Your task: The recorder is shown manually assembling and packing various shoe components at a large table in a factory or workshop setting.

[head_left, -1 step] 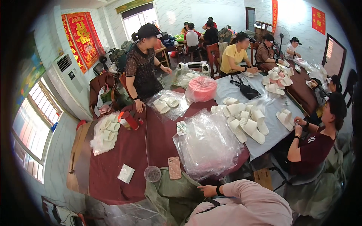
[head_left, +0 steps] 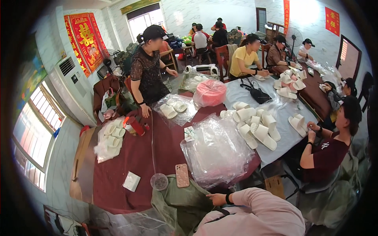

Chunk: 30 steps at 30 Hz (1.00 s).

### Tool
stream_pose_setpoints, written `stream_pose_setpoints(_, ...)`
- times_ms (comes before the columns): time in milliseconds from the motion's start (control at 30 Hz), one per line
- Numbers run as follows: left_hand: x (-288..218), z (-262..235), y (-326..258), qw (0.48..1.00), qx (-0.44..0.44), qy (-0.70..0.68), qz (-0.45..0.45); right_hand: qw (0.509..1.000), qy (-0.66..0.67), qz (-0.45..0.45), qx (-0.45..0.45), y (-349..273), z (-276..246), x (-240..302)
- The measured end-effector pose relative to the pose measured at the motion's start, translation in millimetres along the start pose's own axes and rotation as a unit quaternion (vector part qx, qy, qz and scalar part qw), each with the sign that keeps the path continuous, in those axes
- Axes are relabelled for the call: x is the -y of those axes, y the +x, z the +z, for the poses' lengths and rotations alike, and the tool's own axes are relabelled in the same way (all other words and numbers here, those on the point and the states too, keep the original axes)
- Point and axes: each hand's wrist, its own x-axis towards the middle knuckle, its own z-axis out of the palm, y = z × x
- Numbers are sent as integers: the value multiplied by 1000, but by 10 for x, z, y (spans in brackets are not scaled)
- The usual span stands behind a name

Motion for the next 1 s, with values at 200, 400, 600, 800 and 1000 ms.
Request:
stream_pose_setpoints(200, 19, -79, -17, 1000, -14, 5, -8, 1000, -15, 19, 8, -21, -26, -22)
stream_pose_setpoints(400, -50, -108, -39, 1000, -25, 7, -13, 999, 20, 26, 14, -40, 64, 9)
stream_pose_setpoints(600, -172, -37, -80, 999, -22, 8, -23, 998, 10, 35, 58, -120, -42, -32)
stream_pose_setpoints(800, -424, 176, -168, 1000, 5, 12, -22, 993, 86, 53, -62, -299, -166, -359)
stream_pose_setpoints(1000, -1657, -926, -270, 956, -208, -183, 97, 926, 188, 280, -172, -516, -389, -709)
